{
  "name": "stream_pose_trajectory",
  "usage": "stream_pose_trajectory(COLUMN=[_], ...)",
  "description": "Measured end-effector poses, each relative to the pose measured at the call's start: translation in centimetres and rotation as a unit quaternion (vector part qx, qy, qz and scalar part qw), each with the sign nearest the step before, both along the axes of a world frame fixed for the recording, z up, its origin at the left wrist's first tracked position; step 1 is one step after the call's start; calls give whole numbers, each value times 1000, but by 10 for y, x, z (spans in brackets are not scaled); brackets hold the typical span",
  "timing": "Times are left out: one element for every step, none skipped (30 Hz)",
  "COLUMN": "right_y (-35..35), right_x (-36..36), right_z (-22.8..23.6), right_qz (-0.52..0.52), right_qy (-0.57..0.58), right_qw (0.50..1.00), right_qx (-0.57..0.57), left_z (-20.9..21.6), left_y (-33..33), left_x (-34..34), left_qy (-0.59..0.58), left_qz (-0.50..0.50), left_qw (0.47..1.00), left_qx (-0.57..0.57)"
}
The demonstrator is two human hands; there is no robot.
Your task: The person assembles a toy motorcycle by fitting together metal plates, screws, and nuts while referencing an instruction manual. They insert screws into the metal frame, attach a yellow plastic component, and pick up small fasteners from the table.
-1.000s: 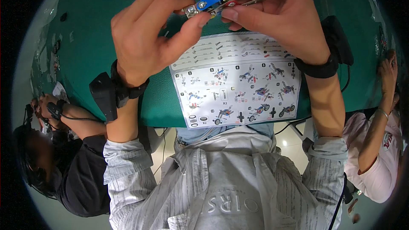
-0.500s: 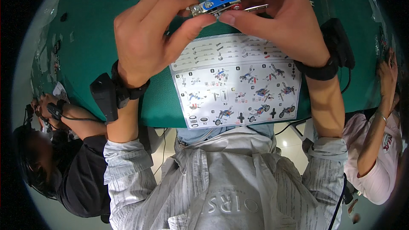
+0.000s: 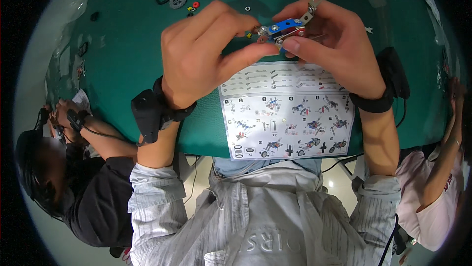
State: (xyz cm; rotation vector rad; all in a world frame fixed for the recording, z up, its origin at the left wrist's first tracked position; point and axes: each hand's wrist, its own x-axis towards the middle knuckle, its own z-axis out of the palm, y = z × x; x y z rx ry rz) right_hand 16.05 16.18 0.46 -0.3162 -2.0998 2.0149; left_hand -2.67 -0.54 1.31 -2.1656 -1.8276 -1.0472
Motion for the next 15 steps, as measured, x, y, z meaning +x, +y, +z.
stream_pose_trajectory(right_y=[-1,-1,-1,0,0,1,2,3,3,3,4,4,4,4,3], right_x=[-1,-1,-1,-1,-1,0,0,0,0,0,-1,0,0,0,0], right_z=[1,1,0,-2,-3,-2,0,1,-1,-4,-7,-7,-7,-6,-4], right_qz=[7,15,15,24,34,34,35,37,36,45,53,51,42,34,33], right_qy=[-5,-11,-10,0,11,11,1,-9,-10,6,22,17,23,28,25], right_qw=[1000,999,999,999,998,998,998,998,998,999,998,999,999,999,999], right_qx=[-20,-39,-39,-44,-50,-50,-48,-46,-47,-29,-10,-11,7,25,25], left_z=[0,-1,0,0,0,0,0,-1,-2,-2,-1,0,-1,-1,-1], left_y=[-1,-3,-3,-3,-3,-2,-1,1,2,2,1,1,1,0,-1], left_x=[0,0,0,-1,-1,-2,-1,-1,0,2,6,10,11,11,9], left_qy=[2,2,1,1,10,18,18,-5,-27,-28,-84,-142,-147,-169,-189], left_qz=[2,7,11,11,10,8,8,-8,-24,-25,-22,-21,-23,-19,-13], left_qw=[1000,1000,1000,1000,1000,1000,1000,1000,999,999,996,988,987,983,979], left_qx=[-1,-9,-15,-15,-16,-17,-16,-13,-10,-10,-34,-59,-60,-68,-75])
